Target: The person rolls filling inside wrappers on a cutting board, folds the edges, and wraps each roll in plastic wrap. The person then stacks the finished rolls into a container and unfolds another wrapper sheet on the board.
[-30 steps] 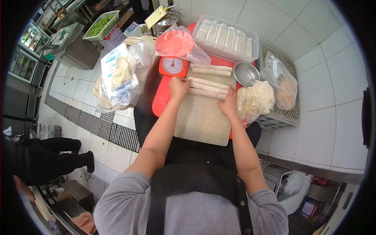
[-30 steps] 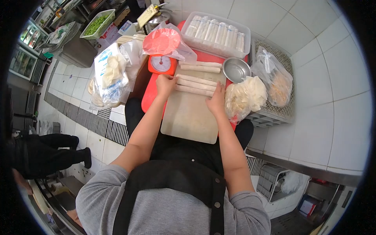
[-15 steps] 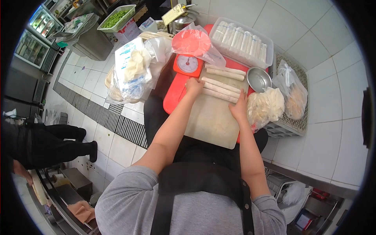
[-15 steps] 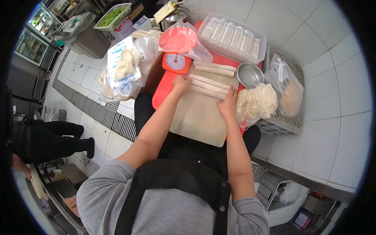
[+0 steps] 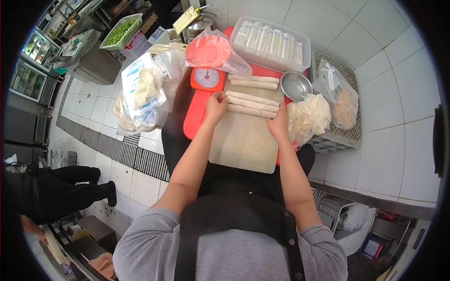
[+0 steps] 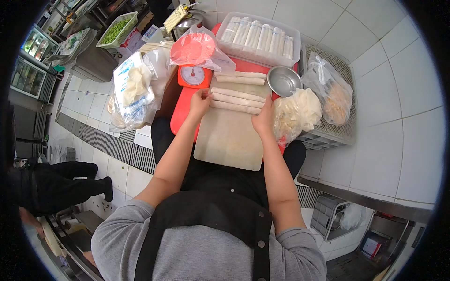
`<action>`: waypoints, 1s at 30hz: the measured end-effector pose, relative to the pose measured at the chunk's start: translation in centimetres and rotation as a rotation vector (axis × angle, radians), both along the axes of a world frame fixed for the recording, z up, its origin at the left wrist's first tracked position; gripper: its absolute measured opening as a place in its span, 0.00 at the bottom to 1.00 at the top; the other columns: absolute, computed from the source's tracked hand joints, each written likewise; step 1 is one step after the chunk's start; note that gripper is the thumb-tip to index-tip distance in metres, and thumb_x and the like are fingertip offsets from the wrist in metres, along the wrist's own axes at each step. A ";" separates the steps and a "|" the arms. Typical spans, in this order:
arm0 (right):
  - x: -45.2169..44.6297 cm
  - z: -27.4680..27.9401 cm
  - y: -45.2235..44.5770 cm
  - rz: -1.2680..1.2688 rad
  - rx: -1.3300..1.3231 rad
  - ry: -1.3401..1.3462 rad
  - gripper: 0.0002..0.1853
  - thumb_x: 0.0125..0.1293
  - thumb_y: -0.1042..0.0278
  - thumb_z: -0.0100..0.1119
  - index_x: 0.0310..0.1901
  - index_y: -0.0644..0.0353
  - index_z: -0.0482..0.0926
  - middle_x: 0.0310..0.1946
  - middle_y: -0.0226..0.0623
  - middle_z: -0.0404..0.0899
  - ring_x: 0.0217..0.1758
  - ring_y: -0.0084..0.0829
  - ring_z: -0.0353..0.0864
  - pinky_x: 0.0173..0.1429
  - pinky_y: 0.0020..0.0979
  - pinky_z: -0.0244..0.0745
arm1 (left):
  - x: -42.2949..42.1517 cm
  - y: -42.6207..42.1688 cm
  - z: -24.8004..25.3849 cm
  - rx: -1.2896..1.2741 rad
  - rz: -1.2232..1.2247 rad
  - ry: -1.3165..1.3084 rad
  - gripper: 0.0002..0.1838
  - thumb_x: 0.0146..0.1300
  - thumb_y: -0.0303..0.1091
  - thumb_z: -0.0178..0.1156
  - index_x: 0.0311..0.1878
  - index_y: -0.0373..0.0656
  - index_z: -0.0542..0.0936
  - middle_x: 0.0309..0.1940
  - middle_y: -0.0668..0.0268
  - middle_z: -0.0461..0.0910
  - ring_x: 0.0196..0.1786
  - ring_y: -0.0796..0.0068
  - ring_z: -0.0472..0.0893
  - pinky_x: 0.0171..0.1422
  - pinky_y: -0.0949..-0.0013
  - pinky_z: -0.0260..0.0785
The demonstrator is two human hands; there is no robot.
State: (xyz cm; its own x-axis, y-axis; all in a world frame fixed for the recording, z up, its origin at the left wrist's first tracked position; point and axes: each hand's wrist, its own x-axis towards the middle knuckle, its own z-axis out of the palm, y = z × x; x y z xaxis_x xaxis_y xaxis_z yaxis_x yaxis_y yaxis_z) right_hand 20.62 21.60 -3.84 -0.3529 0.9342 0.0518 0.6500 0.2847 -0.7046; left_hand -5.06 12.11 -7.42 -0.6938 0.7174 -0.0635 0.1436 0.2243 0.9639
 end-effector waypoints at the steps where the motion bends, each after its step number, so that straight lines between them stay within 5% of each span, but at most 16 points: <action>1: 0.4 -0.1 0.5 0.032 -0.023 0.056 0.58 0.51 0.82 0.72 0.83 0.68 0.48 0.78 0.62 0.60 0.83 0.57 0.60 0.83 0.45 0.62 | 0.4 -0.3 1.6 0.002 -0.002 -0.004 0.22 0.63 0.31 0.74 0.57 0.31 0.82 0.37 0.56 0.89 0.40 0.62 0.88 0.48 0.62 0.79; 3: 1.4 0.0 1.2 0.059 -0.044 0.105 0.58 0.51 0.85 0.70 0.83 0.67 0.48 0.77 0.61 0.63 0.83 0.56 0.61 0.83 0.45 0.63 | 0.7 -0.8 5.0 -0.221 -0.077 0.143 0.40 0.56 0.35 0.82 0.69 0.34 0.74 0.51 0.53 0.85 0.50 0.59 0.86 0.56 0.59 0.80; 4: 1.9 0.3 1.4 0.080 -0.205 0.276 0.58 0.49 0.86 0.70 0.83 0.67 0.50 0.76 0.59 0.65 0.81 0.55 0.63 0.82 0.44 0.65 | 1.0 -0.7 5.7 -0.218 -0.079 0.136 0.40 0.56 0.35 0.82 0.69 0.34 0.74 0.51 0.53 0.85 0.50 0.59 0.86 0.56 0.59 0.80; 6: 2.6 0.4 1.9 0.104 -0.365 0.442 0.58 0.48 0.87 0.70 0.83 0.66 0.52 0.75 0.57 0.66 0.80 0.55 0.65 0.81 0.42 0.66 | 1.3 -0.8 6.3 0.000 -0.319 0.596 0.56 0.40 0.39 0.90 0.74 0.37 0.70 0.65 0.46 0.76 0.66 0.46 0.79 0.68 0.49 0.75; 9: 2.9 0.5 3.0 0.150 -0.447 0.398 0.62 0.43 0.85 0.76 0.83 0.62 0.54 0.76 0.55 0.66 0.77 0.52 0.70 0.77 0.39 0.71 | 1.9 -0.2 5.5 0.050 -0.410 0.803 0.64 0.30 0.42 0.92 0.75 0.40 0.68 0.72 0.44 0.66 0.73 0.39 0.69 0.74 0.43 0.69; 11: 2.3 0.9 3.1 0.243 0.066 -0.127 0.59 0.42 0.81 0.77 0.80 0.62 0.60 0.73 0.55 0.69 0.74 0.53 0.73 0.77 0.42 0.72 | 2.5 -0.2 5.2 0.070 -0.373 0.782 0.63 0.30 0.43 0.92 0.74 0.40 0.70 0.71 0.44 0.67 0.72 0.38 0.70 0.75 0.43 0.68; 20: 0.3 0.0 5.1 0.341 0.288 -0.133 0.33 0.43 0.79 0.70 0.59 0.60 0.82 0.55 0.53 0.78 0.62 0.56 0.78 0.68 0.45 0.75 | 3.2 -0.3 3.4 -0.026 -0.268 0.640 0.57 0.32 0.50 0.90 0.70 0.42 0.75 0.61 0.49 0.71 0.69 0.43 0.72 0.75 0.46 0.69; 30: 0.2 -2.5 2.4 0.210 0.129 -0.088 0.51 0.51 0.75 0.69 0.80 0.64 0.59 0.79 0.62 0.58 0.85 0.58 0.54 0.88 0.46 0.51 | 3.5 0.3 2.2 0.180 -0.288 0.639 0.61 0.47 0.65 0.81 0.76 0.34 0.67 0.76 0.40 0.63 0.81 0.37 0.59 0.85 0.43 0.57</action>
State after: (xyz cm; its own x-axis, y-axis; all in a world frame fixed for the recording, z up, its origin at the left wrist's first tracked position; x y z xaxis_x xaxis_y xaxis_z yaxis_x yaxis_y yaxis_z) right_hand 20.81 24.03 -6.30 -0.5473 0.8273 0.1263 0.6243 0.5041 -0.5967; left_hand -1.60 12.38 -5.21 -0.3377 0.8384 0.4278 0.7211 -0.0616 0.6901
